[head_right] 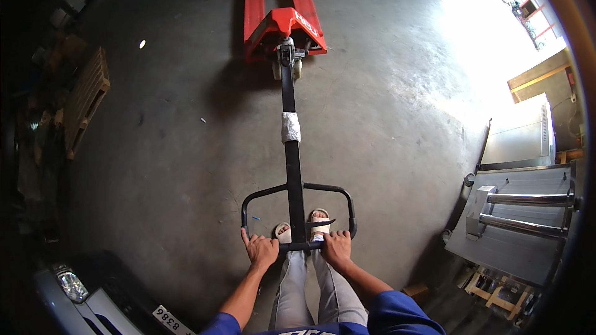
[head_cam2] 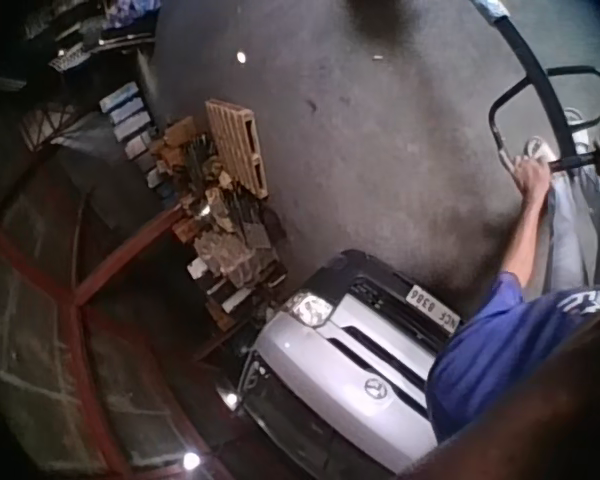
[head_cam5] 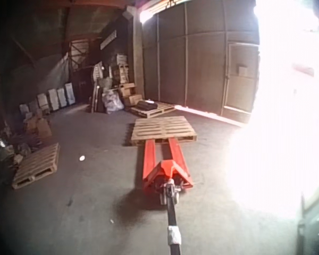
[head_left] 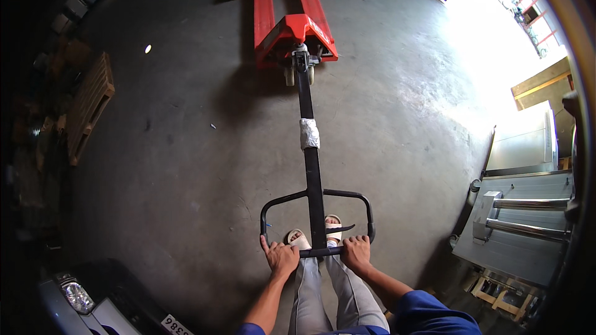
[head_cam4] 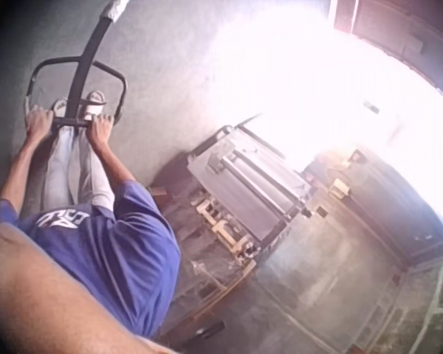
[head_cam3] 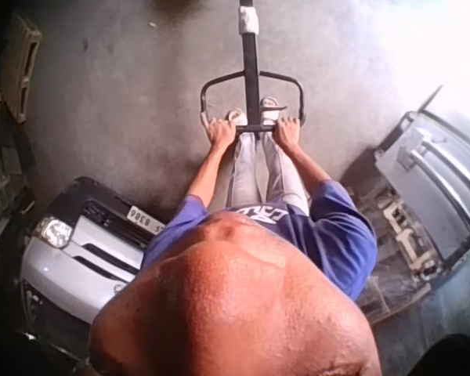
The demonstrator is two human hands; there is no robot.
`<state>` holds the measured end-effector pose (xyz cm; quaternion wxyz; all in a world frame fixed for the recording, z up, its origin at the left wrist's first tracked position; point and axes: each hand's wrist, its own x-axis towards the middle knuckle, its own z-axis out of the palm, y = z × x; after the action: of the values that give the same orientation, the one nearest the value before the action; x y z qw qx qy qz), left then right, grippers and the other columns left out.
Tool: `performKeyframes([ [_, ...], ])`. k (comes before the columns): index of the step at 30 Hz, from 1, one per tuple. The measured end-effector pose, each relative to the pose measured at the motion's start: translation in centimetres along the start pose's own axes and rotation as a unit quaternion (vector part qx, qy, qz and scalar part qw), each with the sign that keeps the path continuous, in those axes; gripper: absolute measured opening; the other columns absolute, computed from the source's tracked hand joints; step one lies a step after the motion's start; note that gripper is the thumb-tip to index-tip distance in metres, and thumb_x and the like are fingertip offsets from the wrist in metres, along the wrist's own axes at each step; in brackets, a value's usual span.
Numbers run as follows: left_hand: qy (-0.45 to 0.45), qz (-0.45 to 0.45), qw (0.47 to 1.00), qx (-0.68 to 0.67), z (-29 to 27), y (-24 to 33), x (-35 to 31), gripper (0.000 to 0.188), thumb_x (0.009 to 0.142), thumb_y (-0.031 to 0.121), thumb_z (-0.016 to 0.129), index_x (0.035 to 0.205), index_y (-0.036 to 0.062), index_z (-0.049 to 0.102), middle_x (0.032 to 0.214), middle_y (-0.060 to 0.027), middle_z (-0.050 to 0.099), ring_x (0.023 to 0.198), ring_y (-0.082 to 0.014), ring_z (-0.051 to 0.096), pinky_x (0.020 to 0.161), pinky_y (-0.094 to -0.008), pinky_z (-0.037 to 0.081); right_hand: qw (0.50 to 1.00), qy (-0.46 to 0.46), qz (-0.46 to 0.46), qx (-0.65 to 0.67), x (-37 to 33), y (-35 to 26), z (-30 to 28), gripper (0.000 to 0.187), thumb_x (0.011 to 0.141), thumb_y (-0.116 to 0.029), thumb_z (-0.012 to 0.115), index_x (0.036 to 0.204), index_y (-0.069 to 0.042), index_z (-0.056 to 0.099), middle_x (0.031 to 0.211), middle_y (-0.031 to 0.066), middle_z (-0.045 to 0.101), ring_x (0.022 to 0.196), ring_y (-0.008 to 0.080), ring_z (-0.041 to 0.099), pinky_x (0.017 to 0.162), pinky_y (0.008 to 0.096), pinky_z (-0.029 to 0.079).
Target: The person uses a red manual pallet jack to lift and move a wooden pallet across a warehouse floor. They position the jack under the pallet, pump the handle to raise it, and pull the pallet toward the open garage door.
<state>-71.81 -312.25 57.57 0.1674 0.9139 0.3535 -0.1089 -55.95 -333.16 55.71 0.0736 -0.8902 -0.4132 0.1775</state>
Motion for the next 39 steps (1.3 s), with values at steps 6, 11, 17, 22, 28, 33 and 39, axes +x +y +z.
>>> performKeyframes([
  [6,0.021,0.014,1.0,-0.011,-1.8,2.5,-1.4,0.042,0.09,0.031,0.053,0.068,0.0032,0.077,0.073,-0.0128,0.072,0.084,-0.0301,0.066,0.125,-0.0574,0.009,1.0,0.015,-0.007,-0.019,-0.7,0.9,-3.4,0.009,0.076,-0.017,0.064,0.073,-0.01,0.068,0.076,0.0103,0.066,0.08,0.0277,0.064,0.082,0.0422,0.041],
  [11,0.035,0.011,0.999,-0.015,-0.3,1.5,-1.9,0.042,0.09,0.03,0.052,0.064,0.0055,0.075,0.073,-0.0112,0.071,0.082,-0.0303,0.065,0.125,-0.0587,0.01,1.0,0.021,-0.008,-0.009,-1.2,0.6,-2.4,0.008,0.075,-0.017,0.064,0.073,-0.01,0.068,0.075,0.01,0.066,0.079,0.0276,0.063,0.082,0.042,0.041],
  [17,0.002,0.016,1.0,-0.026,-1.9,1.6,-2.1,0.044,0.092,0.036,0.058,0.07,0.0045,0.078,0.073,-0.0126,0.07,0.084,-0.0299,0.066,0.124,-0.0606,0.01,1.0,-0.001,0.004,-0.001,-1.5,0.0,-4.0,0.011,0.074,-0.019,0.064,0.073,-0.009,0.069,0.075,0.0108,0.067,0.079,0.0285,0.063,0.081,0.0428,0.041],
  [22,-0.02,0.011,1.0,-0.015,-2.5,1.7,-2.6,0.045,0.093,0.036,0.056,0.07,0.0036,0.078,0.073,-0.0134,0.071,0.085,-0.03,0.067,0.123,-0.0624,0.009,0.997,-0.069,0.006,-0.026,-1.5,0.1,-4.6,0.015,0.075,-0.022,0.063,0.075,-0.01,0.072,0.081,0.0132,0.071,0.085,0.0287,0.067,0.083,0.0419,0.042],
  [28,0.073,0.042,0.996,-0.027,-14.0,4.1,-1.6,0.043,0.087,0.033,0.059,0.066,0.0001,0.076,0.067,-0.0171,0.068,0.069,-0.0348,0.066,0.124,-0.057,0.017,0.999,0.011,-0.042,-0.016,0.0,-1.6,-14.8,0.012,0.067,-0.024,0.07,0.066,-0.012,0.066,0.069,0.0082,0.069,0.067,0.0271,0.068,0.073,0.0414,0.043],
  [33,0.191,0.079,0.978,-0.04,-27.4,7.2,3.6,0.035,0.082,0.025,0.064,0.059,-0.0008,0.067,0.062,-0.0212,0.063,0.065,-0.0383,0.063,0.096,-0.0516,0.046,0.992,0.118,-0.053,0.016,5.6,-5.2,-29.5,0.014,0.068,-0.02,0.071,0.066,-0.01,0.062,0.067,0.0099,0.066,0.065,0.0294,0.065,0.069,0.0413,0.043],
  [39,0.228,0.096,0.969,-0.01,-16.5,5.7,-0.6,0.031,0.081,0.022,0.063,0.056,0.0037,0.065,0.066,-0.0149,0.063,0.067,-0.0339,0.061,0.076,-0.0477,0.046,0.98,0.187,-0.074,0.007,2.3,-1.6,-18.1,0.015,0.059,-0.014,0.069,0.061,-0.012,0.054,0.06,0.0079,0.059,0.058,0.029,0.06,0.065,0.0435,0.042],
])
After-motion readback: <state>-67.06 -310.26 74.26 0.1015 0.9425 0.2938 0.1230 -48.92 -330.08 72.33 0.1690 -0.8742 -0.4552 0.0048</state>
